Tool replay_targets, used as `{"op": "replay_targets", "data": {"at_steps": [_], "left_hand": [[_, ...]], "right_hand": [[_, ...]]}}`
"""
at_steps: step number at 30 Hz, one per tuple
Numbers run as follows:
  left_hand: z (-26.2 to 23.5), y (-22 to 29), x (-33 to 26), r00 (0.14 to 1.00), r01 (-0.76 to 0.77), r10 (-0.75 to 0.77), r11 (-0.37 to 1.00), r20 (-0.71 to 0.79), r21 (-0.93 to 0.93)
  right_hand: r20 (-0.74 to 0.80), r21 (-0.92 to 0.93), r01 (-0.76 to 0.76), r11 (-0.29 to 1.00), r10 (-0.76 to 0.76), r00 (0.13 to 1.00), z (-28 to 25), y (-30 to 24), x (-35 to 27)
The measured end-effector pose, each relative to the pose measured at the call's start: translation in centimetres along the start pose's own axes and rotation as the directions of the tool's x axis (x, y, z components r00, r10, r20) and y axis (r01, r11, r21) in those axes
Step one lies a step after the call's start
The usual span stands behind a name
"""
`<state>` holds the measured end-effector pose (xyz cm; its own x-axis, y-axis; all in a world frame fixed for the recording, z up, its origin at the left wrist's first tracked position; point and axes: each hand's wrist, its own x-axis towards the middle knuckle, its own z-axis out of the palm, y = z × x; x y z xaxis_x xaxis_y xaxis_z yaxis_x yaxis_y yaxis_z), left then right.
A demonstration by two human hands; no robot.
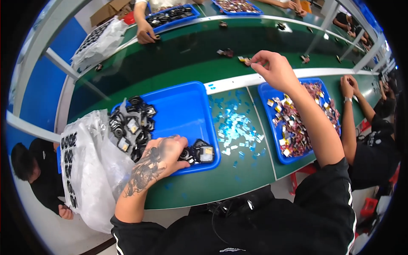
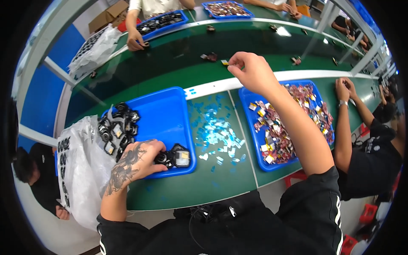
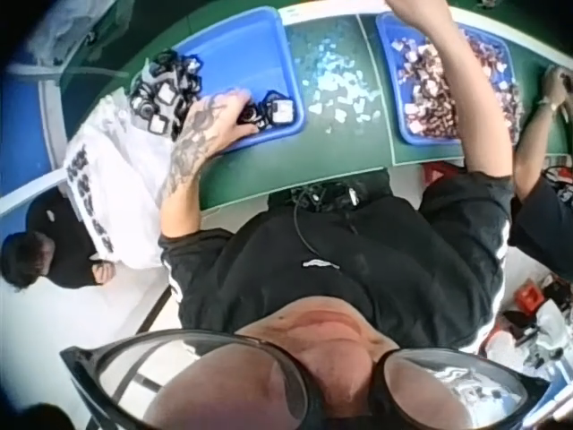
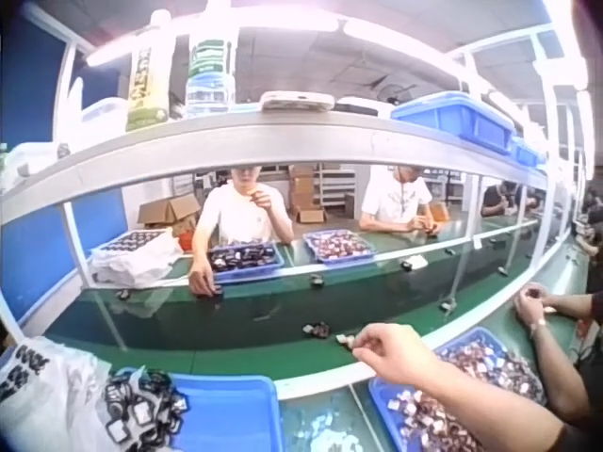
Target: Assembling electronic components into plastic housings at a factory production line.
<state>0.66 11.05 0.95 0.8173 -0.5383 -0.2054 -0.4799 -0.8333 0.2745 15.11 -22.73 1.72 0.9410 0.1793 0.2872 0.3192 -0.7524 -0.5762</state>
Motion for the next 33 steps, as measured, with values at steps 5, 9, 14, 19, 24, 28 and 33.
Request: {"op": "replay_targets", "data": {"at_steps": [5,9,14,19,24,28,33], "left_hand": [[-0.7,-0.2,0.6,0.98,0.034,-0.039,0.999,-0.197,-0.026],[-1.3,1.4,3.1,0.948,-0.006,-0.101,0.943,-0.303,-0.332],[0.0,5.0,5.8,0.978,-0.06,-0.174,0.283,-0.112,-0.957],[2.5,7.6,5.9,0.98,-0.133,-0.132,0.096,-0.145,-0.986],[2.4,8.4,7.0,0.976,0.007,-0.214,-0.16,0.041,-0.987],[2.9,8.0,7.8,0.981,-0.042,-0.195,-0.227,0.003,-0.973],[2.4,8.8,8.6,0.992,0.012,-0.117,-0.201,0.036,-0.98]], "right_hand": [[-0.071,0.146,0.05,0.988,-0.039,0.997,-2.2,-2.1,-5.7],[0.072,0.331,0.056,0.942,-0.084,0.994,-0.5,-5.3,-13.0],[0.23,0.665,-0.255,0.702,0.133,0.964,2.5,-8.4,-15.4],[0.054,0.827,-0.158,0.539,0.203,0.978,5.4,-8.2,-16.8],[-0.296,0.07,-0.036,0.997,0.055,0.954,0.6,-2.6,-17.6],[-0.262,-0.467,-0.21,0.859,0.092,0.961,-2.1,2.8,-17.7],[-0.27,-0.452,-0.196,0.87,0.076,0.96,-1.3,4.1,-17.0]]}}
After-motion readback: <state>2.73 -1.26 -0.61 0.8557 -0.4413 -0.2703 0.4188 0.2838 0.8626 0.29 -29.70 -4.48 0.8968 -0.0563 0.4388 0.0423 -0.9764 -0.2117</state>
